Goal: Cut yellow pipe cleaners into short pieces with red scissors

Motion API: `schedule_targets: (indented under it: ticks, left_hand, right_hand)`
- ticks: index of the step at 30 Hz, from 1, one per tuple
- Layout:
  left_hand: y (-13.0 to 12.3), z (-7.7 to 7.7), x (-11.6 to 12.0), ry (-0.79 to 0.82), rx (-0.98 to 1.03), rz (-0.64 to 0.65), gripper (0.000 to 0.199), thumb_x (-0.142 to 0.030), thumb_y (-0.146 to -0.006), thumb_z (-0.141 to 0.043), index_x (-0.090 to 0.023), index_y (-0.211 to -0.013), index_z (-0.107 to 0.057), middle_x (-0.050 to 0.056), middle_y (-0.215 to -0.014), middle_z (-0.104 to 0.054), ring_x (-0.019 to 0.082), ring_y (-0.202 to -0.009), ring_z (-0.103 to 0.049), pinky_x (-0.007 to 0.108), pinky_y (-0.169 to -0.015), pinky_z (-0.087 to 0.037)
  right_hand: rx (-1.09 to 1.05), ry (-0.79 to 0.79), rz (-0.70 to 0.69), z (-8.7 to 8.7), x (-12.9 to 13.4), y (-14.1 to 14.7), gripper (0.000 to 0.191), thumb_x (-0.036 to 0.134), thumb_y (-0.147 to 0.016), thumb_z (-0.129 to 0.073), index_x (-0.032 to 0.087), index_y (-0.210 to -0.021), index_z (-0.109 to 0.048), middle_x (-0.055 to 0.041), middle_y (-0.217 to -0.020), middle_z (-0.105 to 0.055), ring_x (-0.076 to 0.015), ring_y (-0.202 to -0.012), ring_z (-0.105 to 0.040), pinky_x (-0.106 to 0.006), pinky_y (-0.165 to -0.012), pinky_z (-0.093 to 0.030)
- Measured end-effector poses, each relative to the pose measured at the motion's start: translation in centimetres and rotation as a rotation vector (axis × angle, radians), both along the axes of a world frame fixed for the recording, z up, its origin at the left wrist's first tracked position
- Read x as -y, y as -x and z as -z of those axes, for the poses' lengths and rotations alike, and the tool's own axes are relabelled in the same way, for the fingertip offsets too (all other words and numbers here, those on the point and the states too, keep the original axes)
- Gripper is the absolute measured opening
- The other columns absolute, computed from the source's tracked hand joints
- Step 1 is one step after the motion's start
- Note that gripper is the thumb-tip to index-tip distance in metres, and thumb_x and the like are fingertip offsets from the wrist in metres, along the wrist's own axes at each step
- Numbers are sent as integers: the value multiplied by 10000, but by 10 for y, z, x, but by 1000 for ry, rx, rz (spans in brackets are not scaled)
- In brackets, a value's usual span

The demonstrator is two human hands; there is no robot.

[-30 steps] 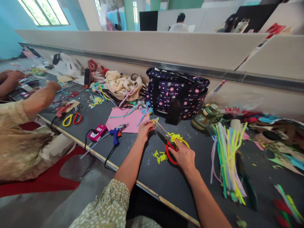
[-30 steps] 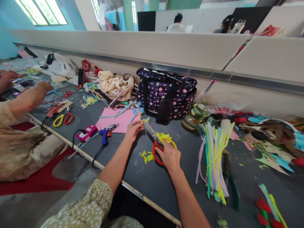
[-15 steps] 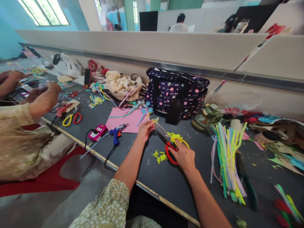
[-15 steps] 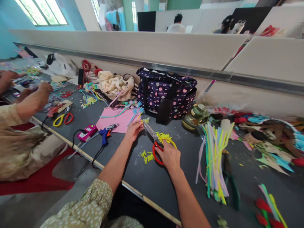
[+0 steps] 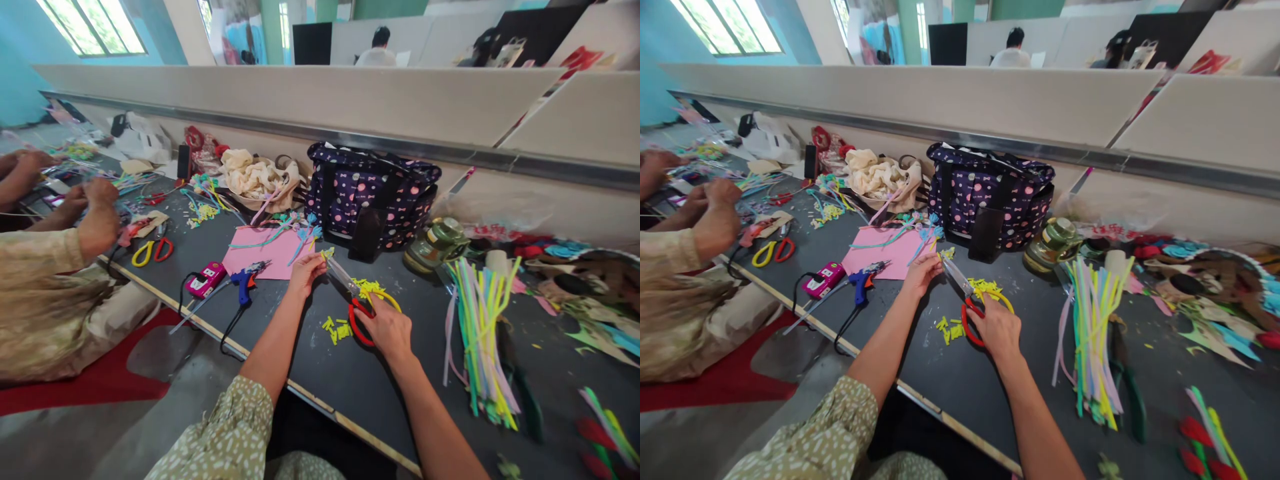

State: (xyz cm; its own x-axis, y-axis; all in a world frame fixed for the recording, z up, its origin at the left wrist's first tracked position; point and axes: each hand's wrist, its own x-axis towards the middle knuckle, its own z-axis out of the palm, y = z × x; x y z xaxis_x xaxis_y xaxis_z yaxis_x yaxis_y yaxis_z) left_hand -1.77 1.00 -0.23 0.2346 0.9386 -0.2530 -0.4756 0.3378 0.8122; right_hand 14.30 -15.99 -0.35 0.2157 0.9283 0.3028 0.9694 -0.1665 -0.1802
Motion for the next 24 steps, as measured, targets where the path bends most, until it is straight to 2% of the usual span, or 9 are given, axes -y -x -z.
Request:
schedule_targets:
  ticks: [3, 12, 24]
  left_hand:
    - [-1, -2, 2, 23, 12, 6, 289, -188, -563, -780, -117, -812, -652, 16, -658, -656, 87, -566, -598, 243, -624, -527]
    - [-2, -7, 6, 71, 35, 63, 217, -176, -614, -743, -116, -807, -666, 28, -657, -665, 95, -593, -592, 250, -656, -504]
    - [-4, -7, 7, 84, 43, 60, 209, -164, -605, -743, -115, -787, -654, 6, -592, -629, 95, -570, -586, 253, -649, -502]
  right_hand:
    - [-50, -1, 36, 1, -1, 1, 455, 573, -829, -452, 216, -1063, -608, -31, -799, -681, -158, -702, -617, -248, -555, -331]
    - [-30, 4, 9, 1, -2, 5, 451, 560, -824, -479, 221, -1095, -601, -39, -912, -694, -173, -793, -629, -254, -606, -364]
    - [-29, 33, -1, -2, -2, 6, 423, 572, -831, -457, 228, -1023, -612, -22, -830, -686, -164, -752, -621, -250, -572, -329]
